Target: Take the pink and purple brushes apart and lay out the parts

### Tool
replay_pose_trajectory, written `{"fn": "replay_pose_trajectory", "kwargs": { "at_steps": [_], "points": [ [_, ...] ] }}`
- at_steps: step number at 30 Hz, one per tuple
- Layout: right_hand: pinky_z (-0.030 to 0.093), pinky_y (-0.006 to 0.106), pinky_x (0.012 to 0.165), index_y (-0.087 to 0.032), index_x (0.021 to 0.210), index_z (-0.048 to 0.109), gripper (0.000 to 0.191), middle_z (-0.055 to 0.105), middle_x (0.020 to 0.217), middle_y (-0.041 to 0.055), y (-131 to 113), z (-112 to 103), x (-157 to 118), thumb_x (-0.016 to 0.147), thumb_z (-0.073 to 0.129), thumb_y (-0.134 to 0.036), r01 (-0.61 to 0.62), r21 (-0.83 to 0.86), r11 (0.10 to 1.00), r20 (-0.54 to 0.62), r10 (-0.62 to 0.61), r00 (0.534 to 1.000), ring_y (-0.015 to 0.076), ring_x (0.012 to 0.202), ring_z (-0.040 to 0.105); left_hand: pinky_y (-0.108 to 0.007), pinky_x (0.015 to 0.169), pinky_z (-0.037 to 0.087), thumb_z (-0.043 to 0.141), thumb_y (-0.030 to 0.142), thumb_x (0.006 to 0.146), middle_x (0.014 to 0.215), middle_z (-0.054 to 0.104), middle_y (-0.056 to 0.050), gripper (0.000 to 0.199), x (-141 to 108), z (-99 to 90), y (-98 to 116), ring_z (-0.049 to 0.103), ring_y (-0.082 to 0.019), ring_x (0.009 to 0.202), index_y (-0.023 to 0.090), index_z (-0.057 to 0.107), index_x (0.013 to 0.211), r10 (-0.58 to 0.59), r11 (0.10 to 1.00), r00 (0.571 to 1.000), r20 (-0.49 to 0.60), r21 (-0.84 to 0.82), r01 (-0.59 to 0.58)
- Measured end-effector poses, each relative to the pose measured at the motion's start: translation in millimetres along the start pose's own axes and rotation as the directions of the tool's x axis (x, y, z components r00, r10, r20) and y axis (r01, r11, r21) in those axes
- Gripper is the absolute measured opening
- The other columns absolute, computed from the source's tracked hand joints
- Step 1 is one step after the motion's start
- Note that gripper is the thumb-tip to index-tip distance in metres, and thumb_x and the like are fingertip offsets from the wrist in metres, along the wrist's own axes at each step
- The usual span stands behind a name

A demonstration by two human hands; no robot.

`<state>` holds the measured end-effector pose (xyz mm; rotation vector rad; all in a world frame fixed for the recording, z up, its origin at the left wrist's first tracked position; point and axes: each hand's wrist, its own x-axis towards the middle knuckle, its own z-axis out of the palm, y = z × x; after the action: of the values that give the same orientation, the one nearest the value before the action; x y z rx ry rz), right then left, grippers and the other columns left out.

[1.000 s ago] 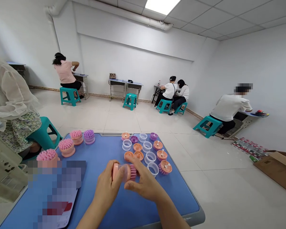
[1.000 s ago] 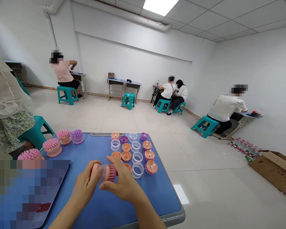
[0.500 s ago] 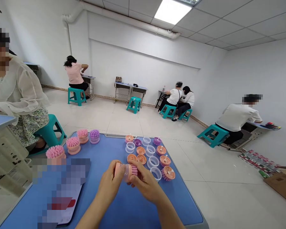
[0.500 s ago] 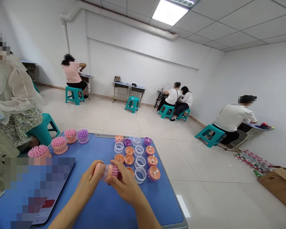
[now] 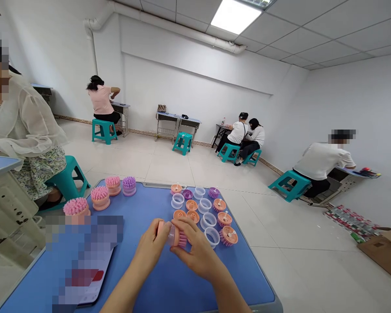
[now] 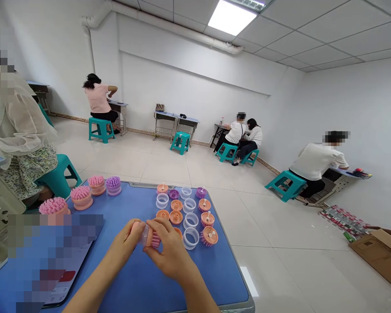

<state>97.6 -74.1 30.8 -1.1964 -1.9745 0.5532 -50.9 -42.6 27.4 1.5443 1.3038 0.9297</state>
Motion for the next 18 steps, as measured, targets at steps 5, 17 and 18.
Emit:
{"fn": "replay_pose_trajectory", "kwargs": {
  "at_steps": [5,17,18],
  "points": [
    [0.044,0.037,0.091,-0.031,0.132,0.035,0.058,0.047,0.118,0.0075,-3.0,7.1,-5.8,0.081,0.045,-0.006,0.172,-0.282,0.944,-0.038,-0.191,0.981,0.0198,0.11,0.047,-0.021,0.044,0.027,0.034,0.057,0.076,0.058,0.043,0.005,0.041,3.7,0.4,-0.7,0.037,-0.01,0.05,0.02,0.045,0.063,-0.117,0.98,0.987,0.112,-0.148,0.133],
    [0.047,0.037,0.088,-0.027,0.11,0.056,0.04,0.058,0.11,0.0068,14.3,-8.1,-28.6,0.072,0.068,-0.028,0.009,-0.1,0.995,-0.471,-0.055,0.88,0.0215,0.104,0.055,-0.017,0.041,0.025,0.053,0.063,0.062,0.048,0.036,0.01,0.046,4.4,-1.6,2.8,0.03,-0.004,0.04,0.019,0.044,0.066,-0.208,0.797,0.956,0.208,-0.531,0.289],
    [0.047,0.037,0.089,-0.026,0.108,0.057,0.038,0.06,0.109,0.0067,16.0,-11.9,-33.9,0.071,0.068,-0.028,-0.023,-0.074,0.997,-0.497,-0.017,0.868,0.0215,0.103,0.055,-0.017,0.043,0.029,0.056,0.061,0.061,0.05,0.037,0.01,0.045,3.7,-1.7,4.1,0.034,-0.005,0.042,0.019,0.046,0.069,-0.207,0.775,0.957,0.205,-0.562,0.288]
  ]
}}
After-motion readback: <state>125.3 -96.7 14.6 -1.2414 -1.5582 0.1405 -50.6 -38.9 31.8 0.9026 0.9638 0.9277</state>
